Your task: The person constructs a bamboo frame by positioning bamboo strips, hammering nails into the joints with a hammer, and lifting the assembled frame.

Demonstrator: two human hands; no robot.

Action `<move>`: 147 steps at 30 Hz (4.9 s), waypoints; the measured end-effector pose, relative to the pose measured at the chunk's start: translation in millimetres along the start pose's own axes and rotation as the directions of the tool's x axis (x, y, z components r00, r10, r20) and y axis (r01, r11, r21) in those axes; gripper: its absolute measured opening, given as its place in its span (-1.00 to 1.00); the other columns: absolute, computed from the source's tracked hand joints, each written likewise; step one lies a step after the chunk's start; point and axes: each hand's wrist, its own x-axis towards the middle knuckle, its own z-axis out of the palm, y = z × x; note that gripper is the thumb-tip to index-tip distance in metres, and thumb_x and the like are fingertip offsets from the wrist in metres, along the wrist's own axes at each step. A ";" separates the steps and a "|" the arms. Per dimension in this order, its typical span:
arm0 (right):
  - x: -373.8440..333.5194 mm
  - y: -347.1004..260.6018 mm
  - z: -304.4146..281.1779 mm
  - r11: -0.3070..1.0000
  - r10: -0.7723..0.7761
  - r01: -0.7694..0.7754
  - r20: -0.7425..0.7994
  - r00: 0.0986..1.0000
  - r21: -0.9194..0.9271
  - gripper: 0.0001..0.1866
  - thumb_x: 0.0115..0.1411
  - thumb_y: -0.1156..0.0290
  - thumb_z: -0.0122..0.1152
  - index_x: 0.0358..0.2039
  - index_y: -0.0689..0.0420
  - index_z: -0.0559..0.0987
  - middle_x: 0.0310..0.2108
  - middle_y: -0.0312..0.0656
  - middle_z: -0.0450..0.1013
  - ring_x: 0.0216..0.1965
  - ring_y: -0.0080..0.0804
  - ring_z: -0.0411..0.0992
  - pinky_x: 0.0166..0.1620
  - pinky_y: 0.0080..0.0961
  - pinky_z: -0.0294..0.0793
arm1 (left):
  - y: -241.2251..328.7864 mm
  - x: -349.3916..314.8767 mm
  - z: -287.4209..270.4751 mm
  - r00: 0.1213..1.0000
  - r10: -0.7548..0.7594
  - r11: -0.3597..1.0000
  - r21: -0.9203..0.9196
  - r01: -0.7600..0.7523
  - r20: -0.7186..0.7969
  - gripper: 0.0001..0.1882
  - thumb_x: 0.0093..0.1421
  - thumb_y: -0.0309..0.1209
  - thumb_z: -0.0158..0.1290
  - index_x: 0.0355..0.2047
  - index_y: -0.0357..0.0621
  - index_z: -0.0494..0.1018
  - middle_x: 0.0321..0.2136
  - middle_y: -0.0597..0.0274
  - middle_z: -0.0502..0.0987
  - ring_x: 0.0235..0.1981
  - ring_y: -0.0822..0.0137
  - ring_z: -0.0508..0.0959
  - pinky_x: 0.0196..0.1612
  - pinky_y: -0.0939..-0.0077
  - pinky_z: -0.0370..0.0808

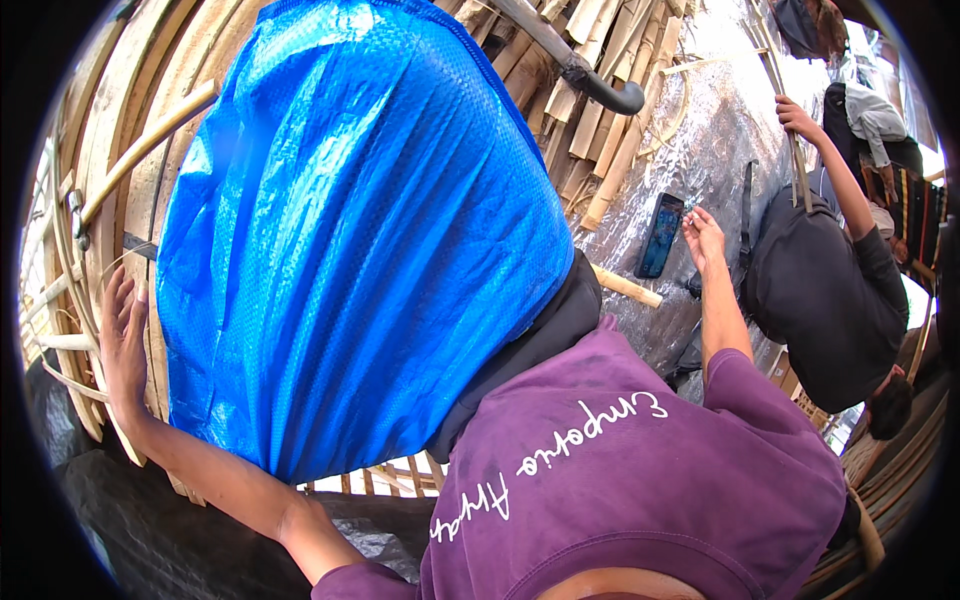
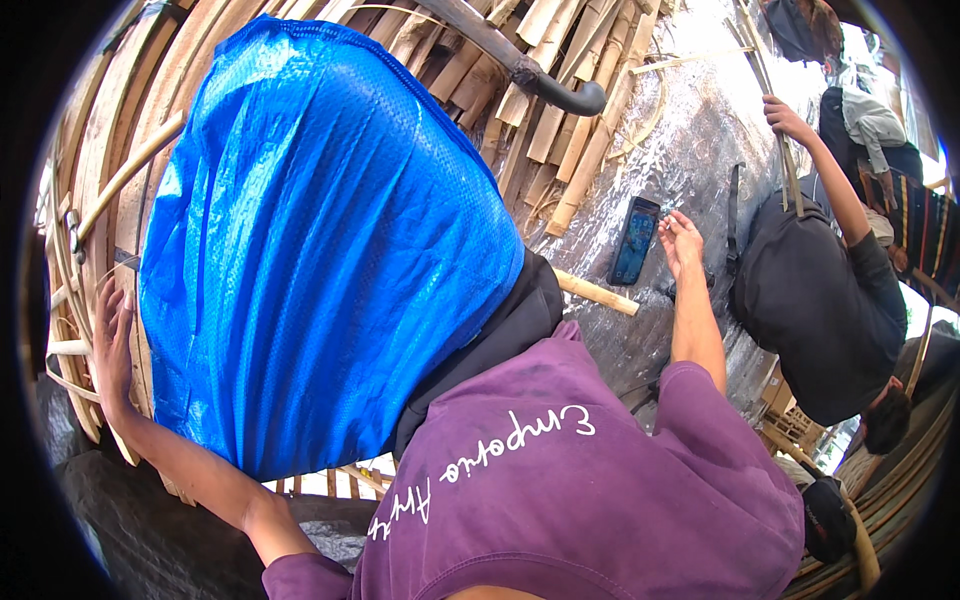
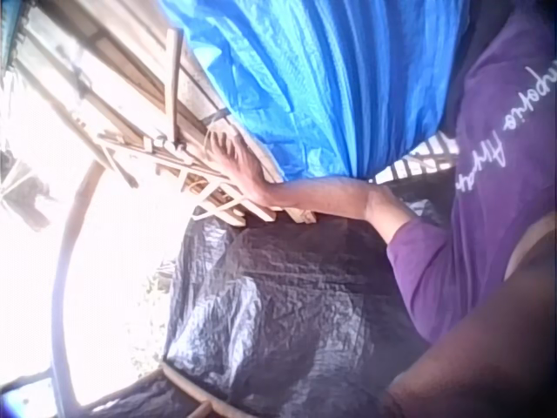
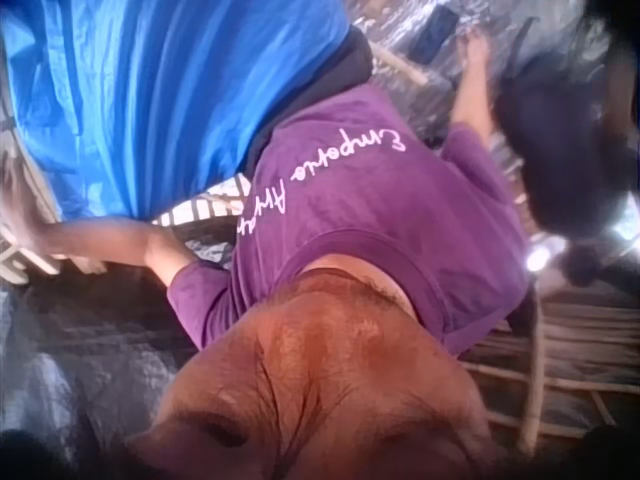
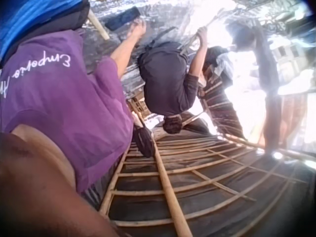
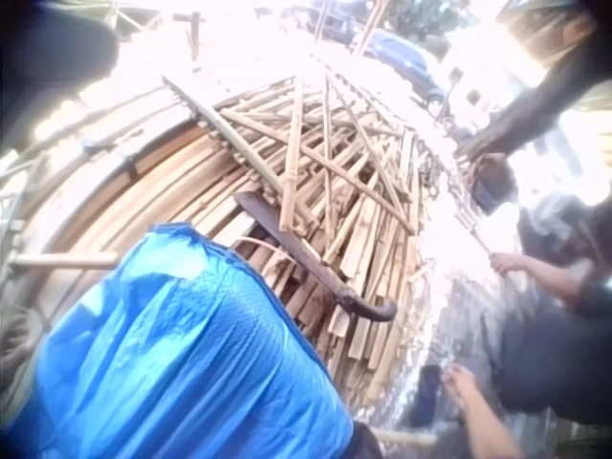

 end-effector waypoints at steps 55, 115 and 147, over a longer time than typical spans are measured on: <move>-160.5 -74.0 229.6 0.883 -0.321 0.421 0.389 0.863 -0.205 -0.78 0.30 0.33 -0.12 -0.10 0.10 0.36 -0.55 -0.41 0.22 -0.58 -0.71 0.12 -0.53 -0.73 0.13 | 25.7 2.4 26.2 0.977 0.182 0.983 -0.001 -0.183 -0.109 -0.52 0.31 -0.26 0.09 0.20 -0.08 0.34 0.01 0.03 0.51 0.02 0.21 0.53 0.06 0.31 0.46; -381.3 -122.1 631.3 -0.387 -0.015 0.872 0.943 -0.332 0.301 -0.71 0.17 0.45 0.03 -0.08 0.15 0.37 -0.35 0.06 0.52 -0.26 0.10 0.51 -0.20 -0.03 0.49 | -12.7 73.4 -26.8 0.340 -0.099 0.889 -0.236 -0.392 -0.935 -0.84 0.09 -0.41 0.32 -0.36 -0.25 0.65 -0.52 0.29 0.65 -0.49 0.59 0.55 -0.39 0.69 0.47; -414.1 -137.7 606.3 0.517 0.155 0.851 0.968 -0.198 0.091 -0.62 0.32 0.08 0.11 -0.14 0.18 0.47 -0.57 -0.26 0.33 -0.53 -0.53 0.33 -0.48 -0.46 0.34 | -21.5 68.0 -22.0 0.436 -0.036 0.919 -0.201 -0.340 -0.899 -0.78 0.08 -0.41 0.33 -0.26 -0.18 0.62 -0.39 0.18 0.68 -0.38 0.49 0.63 -0.29 0.60 0.57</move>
